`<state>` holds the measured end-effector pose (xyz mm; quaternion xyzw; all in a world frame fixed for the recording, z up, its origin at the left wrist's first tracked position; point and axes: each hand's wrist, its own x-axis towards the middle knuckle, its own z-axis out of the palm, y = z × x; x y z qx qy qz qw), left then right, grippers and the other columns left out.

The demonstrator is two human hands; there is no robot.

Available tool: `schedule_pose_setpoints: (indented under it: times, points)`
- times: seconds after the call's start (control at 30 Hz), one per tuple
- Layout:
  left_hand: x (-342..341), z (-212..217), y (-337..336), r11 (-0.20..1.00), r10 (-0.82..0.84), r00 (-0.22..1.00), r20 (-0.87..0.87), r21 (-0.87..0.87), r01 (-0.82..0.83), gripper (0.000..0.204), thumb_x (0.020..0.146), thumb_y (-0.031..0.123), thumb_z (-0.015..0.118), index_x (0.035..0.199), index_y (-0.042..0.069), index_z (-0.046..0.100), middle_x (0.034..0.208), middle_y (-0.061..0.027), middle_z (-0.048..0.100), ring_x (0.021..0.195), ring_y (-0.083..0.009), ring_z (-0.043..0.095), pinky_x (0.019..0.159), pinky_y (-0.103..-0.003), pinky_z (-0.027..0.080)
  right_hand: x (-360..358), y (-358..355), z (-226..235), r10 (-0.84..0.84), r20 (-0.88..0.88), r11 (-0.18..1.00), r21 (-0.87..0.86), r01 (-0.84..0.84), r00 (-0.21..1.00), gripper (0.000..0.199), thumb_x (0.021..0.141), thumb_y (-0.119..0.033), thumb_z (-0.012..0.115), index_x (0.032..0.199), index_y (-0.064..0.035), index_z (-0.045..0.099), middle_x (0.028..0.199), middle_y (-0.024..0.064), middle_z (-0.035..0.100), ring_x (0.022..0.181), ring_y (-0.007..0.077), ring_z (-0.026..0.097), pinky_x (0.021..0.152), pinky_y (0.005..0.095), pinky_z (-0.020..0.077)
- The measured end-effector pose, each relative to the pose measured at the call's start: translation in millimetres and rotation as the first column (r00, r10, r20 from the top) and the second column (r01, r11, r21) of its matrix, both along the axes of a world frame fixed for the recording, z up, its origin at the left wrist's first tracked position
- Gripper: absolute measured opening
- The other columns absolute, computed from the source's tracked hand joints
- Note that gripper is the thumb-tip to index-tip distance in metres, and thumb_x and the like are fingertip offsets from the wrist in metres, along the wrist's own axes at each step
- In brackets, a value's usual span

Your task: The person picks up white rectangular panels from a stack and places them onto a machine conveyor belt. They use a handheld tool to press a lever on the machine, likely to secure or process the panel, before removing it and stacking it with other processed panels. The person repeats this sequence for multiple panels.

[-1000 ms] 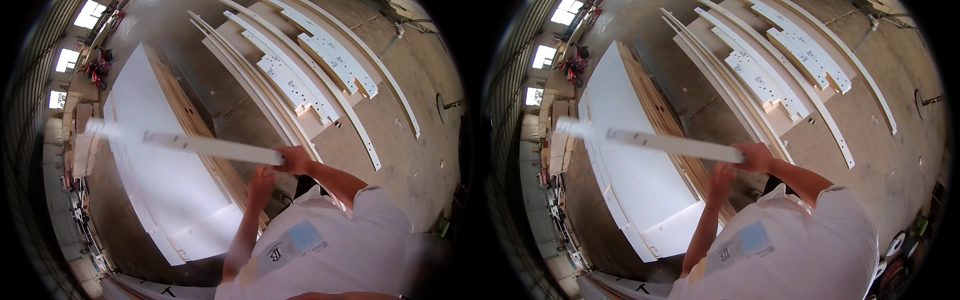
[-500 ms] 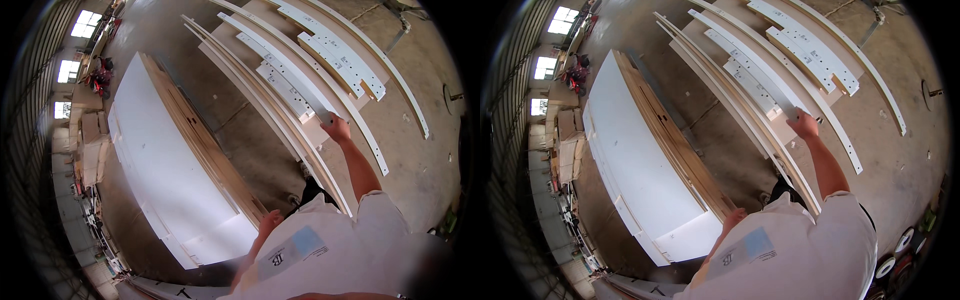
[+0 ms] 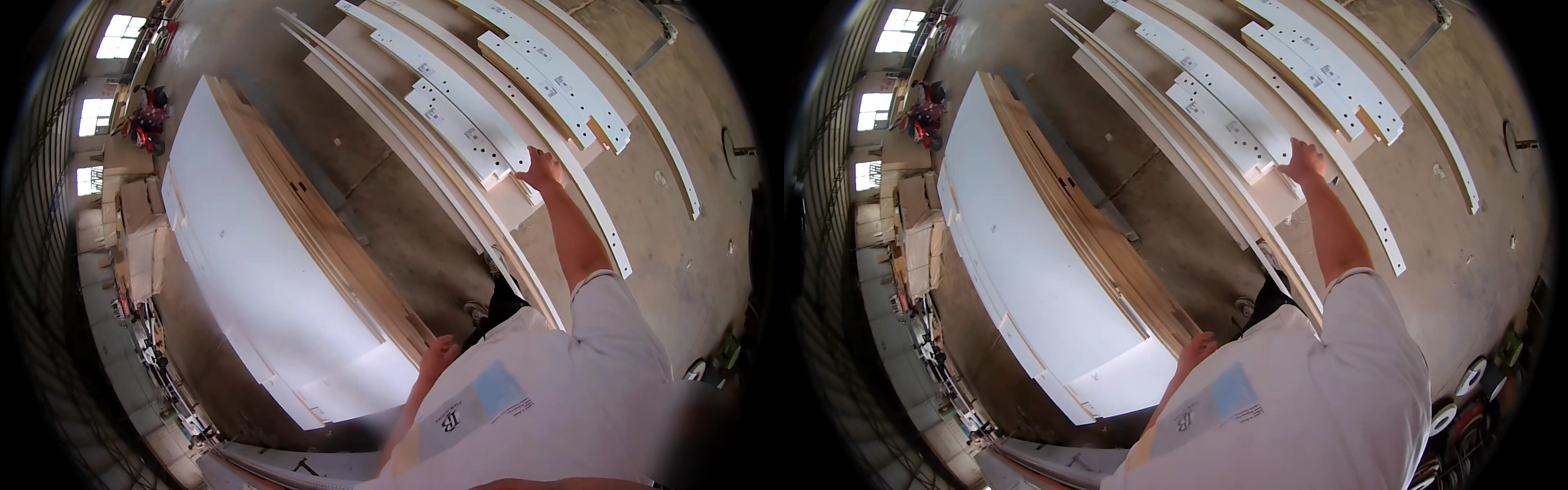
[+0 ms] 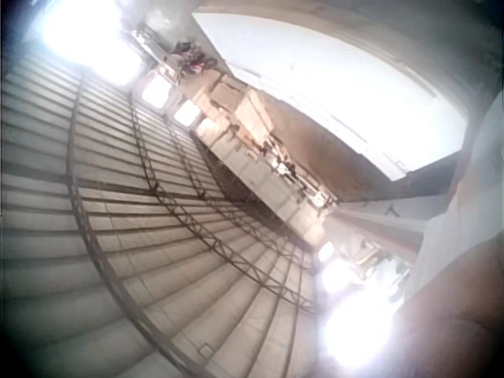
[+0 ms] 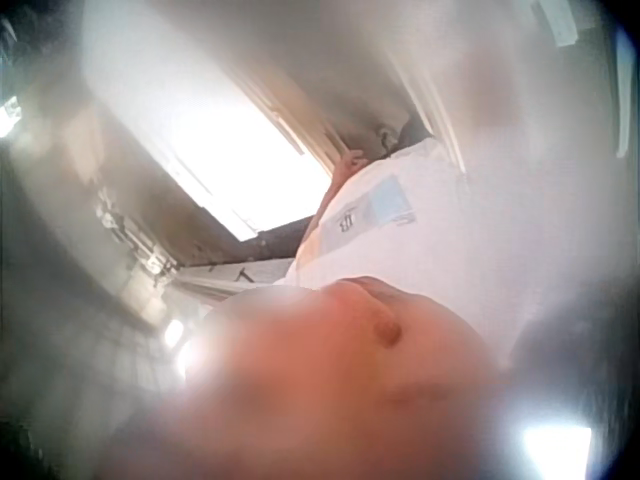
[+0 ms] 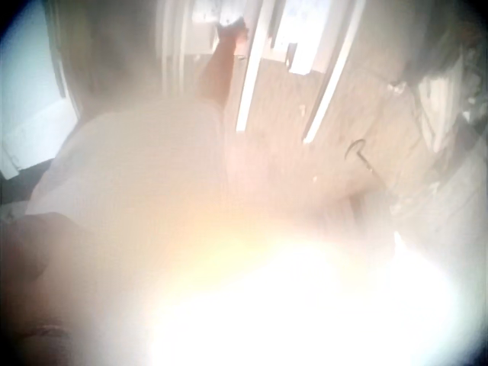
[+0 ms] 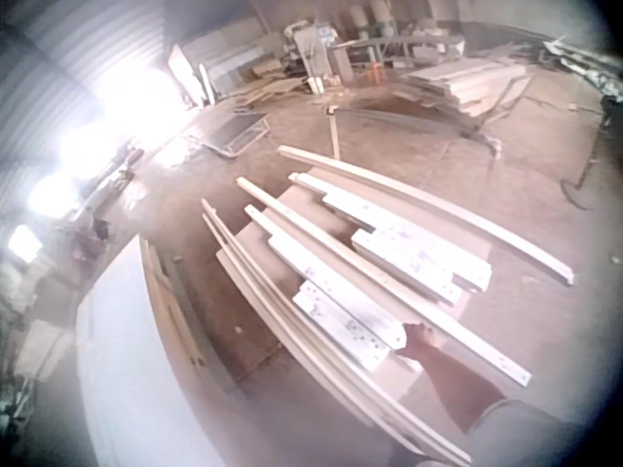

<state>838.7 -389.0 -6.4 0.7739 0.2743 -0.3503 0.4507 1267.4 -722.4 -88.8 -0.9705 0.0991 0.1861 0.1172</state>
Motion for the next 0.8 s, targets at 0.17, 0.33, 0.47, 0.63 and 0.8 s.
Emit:
schedule_pose_setpoints:
  times: [0.17,0.33,0.47,0.63,0.8]
  points:
    - [-6,-12,10,0.998,0.019,1.0,-0.02,0.064,-0.018,0.043,0.091,0.035,0.065,0.125,0.009,0.061,0.106,-0.0163,0.072,0.098,-0.0281,0.07,0.086,-0.038,0.054,-31,-2,-28,0.015,-0.074,0.999,-0.047,-0.018,0.997,0.079,0.065,-0.039,0.084,0.134,-0.0188,0.052,0.127,0.0033,0.055,0.12,0.0251,0.054,0.096,0.0441,0.0484]
    - [-34,-41,25,0.996,0.088,0.996,-0.009,0.028,-0.088,0.043,0.09,0.036,0.067,0.123,0.008,0.063,0.105,-0.0152,0.072,0.097,-0.0269,0.07,0.085,-0.037,0.054,-47,-6,-51,0.015,0.06,1.0,-0.024,-0.013,0.998,0.051,0.079,-0.016,0.071,0.128,-0.0184,0.057,0.122,0.002,0.058,0.112,0.0247,0.059,0.091,0.042,0.0496]
    - [-29,-20,6,0.992,0.104,0.995,-0.015,0.08,-0.102,0.042,0.091,0.035,0.068,0.122,0.007,0.064,0.104,-0.0149,0.072,0.097,-0.0257,0.07,0.085,-0.036,0.054,-48,-5,-57,0.051,0.069,0.998,-0.049,-0.047,0.996,0.049,0.08,-0.016,0.07,0.127,-0.0183,0.056,0.121,0.002,0.058,0.109,0.025,0.06,0.088,0.0414,0.0515]
    - [-39,-21,-7,0.99,0.136,0.991,0.005,0.034,-0.136,0.042,0.092,0.034,0.067,0.123,0.007,0.063,0.105,-0.0151,0.072,0.101,-0.026,0.069,0.087,-0.036,0.054,-41,-6,-65,0.072,0.067,0.995,-0.074,-0.067,0.995,0.047,0.08,-0.015,0.069,0.126,-0.0189,0.056,0.12,0.0032,0.058,0.107,0.0263,0.061,0.086,0.0422,0.0528]
    - [-34,0,-18,0.984,0.167,0.986,-0.029,0.066,-0.165,0.042,0.092,0.034,0.066,0.124,0.008,0.061,0.109,-0.0152,0.071,0.104,-0.0266,0.068,0.09,-0.038,0.053,-33,-3,-68,0.082,0.05,0.994,-0.071,-0.078,0.995,0.054,0.077,-0.023,0.074,0.127,-0.0197,0.053,0.119,0.0069,0.058,0.107,0.0305,0.062,0.088,0.0459,0.0548]
